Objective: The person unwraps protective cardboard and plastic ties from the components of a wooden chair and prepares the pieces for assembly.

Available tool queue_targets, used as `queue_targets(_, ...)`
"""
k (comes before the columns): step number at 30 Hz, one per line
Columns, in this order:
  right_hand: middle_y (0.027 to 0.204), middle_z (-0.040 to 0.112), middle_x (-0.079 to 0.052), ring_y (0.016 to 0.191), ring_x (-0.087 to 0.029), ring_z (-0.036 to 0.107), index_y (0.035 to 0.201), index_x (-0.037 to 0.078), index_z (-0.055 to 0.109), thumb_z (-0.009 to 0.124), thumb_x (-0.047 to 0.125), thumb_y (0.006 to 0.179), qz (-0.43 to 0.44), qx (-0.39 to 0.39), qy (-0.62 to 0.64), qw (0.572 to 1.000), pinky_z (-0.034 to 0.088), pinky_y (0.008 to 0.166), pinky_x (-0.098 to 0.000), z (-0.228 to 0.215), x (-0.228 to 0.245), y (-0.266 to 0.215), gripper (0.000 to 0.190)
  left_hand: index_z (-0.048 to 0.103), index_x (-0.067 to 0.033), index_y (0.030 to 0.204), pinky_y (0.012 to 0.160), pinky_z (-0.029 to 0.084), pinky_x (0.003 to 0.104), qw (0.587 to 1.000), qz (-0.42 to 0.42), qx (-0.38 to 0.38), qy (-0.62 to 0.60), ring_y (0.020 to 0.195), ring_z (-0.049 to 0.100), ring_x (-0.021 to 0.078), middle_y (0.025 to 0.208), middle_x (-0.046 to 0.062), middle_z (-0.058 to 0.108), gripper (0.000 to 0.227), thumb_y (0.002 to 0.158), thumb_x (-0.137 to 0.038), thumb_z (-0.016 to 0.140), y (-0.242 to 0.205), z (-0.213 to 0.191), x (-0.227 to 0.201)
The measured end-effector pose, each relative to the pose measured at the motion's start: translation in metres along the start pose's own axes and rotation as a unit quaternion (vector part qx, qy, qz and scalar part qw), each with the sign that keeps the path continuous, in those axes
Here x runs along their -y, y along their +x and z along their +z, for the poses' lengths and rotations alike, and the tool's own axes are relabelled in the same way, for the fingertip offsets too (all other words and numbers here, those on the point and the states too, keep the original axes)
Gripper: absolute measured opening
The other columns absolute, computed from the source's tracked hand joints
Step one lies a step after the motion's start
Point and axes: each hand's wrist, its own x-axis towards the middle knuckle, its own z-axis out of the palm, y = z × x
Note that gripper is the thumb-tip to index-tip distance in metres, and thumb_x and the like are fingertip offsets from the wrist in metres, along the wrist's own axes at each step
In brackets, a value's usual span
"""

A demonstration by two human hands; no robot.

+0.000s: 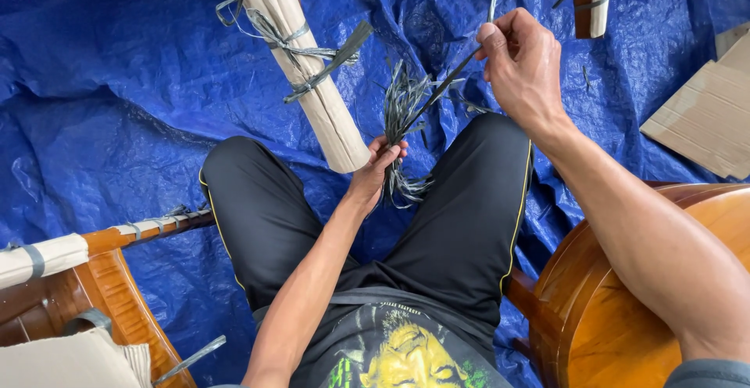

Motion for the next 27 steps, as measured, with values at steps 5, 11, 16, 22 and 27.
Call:
queue_targets(5, 0.084, 0.071, -0.006, 0.064, -0.006, 0.062, 0.101, -0.001, 0.062, 0.061, 0.016, 0.113, -0.018, -0.01, 0.0, 1.0, 0.05, 0.056, -0.0236, -0.002, 0.0, 0.0, 0.021, 0.062, -0.0019, 0.125, 0.094, 0.049, 0.027, 1.0, -0.006, -0.011, -0.012, 0.1, 0.064, 0.0121, 0.111, 0.005, 0.07, 0.029, 0.099, -0.014, 0.067, 0.004, -0.01, 0.009)
queue_targets(11, 0.086, 0.07, -0.006, 0.067, -0.006, 0.064, 0.102, -0.001, 0.059, 0.061, 0.018, 0.115, -0.052, -0.039, 0.011, 0.998, 0.051, 0.057, -0.0229, -0.003, -0.008, 0.002, 0.023, 0.062, -0.0017, 0.125, 0.092, 0.05, 0.027, 0.999, -0.02, -0.034, -0.032, 0.098, 0.064, 0.0125, 0.111, 0.005, 0.07, 0.027, 0.099, -0.011, 0.065, 0.006, -0.023, 0.022)
queue_targets(16, 0.085, 0.069, -0.005, 0.067, -0.006, 0.061, 0.103, 0.0, 0.058, 0.06, 0.019, 0.117, -0.06, -0.07, 0.027, 0.995, 0.048, 0.056, -0.0223, -0.007, -0.009, 0.003, 0.023, 0.064, 0.0001, 0.122, 0.089, 0.052, 0.028, 0.996, -0.029, -0.073, -0.035, 0.095, 0.065, 0.0129, 0.109, 0.006, 0.071, 0.024, 0.1, -0.01, 0.065, 0.01, -0.034, 0.032)
queue_targets(22, 0.087, 0.067, -0.002, 0.07, -0.005, 0.059, 0.106, 0.004, 0.055, 0.058, 0.022, 0.12, -0.066, -0.085, 0.064, 0.992, 0.048, 0.06, -0.0217, -0.01, -0.008, 0.002, 0.022, 0.064, -0.0002, 0.122, 0.087, 0.054, 0.029, 0.99, -0.022, -0.133, -0.044, 0.092, 0.068, 0.015, 0.106, 0.009, 0.074, 0.026, 0.097, -0.005, 0.068, 0.024, -0.058, 0.044)
queue_targets(27, 0.088, 0.066, -0.003, 0.073, -0.005, 0.059, 0.107, 0.003, 0.056, 0.058, 0.02, 0.122, -0.106, -0.081, 0.03, 0.991, 0.048, 0.062, -0.0224, -0.009, -0.014, 0.001, 0.023, 0.063, -0.0024, 0.121, 0.073, 0.06, 0.034, 0.967, 0.014, -0.166, -0.195, 0.082, 0.072, 0.0214, 0.097, 0.013, 0.073, 0.03, 0.098, -0.021, 0.056, 0.042, -0.075, 0.004)
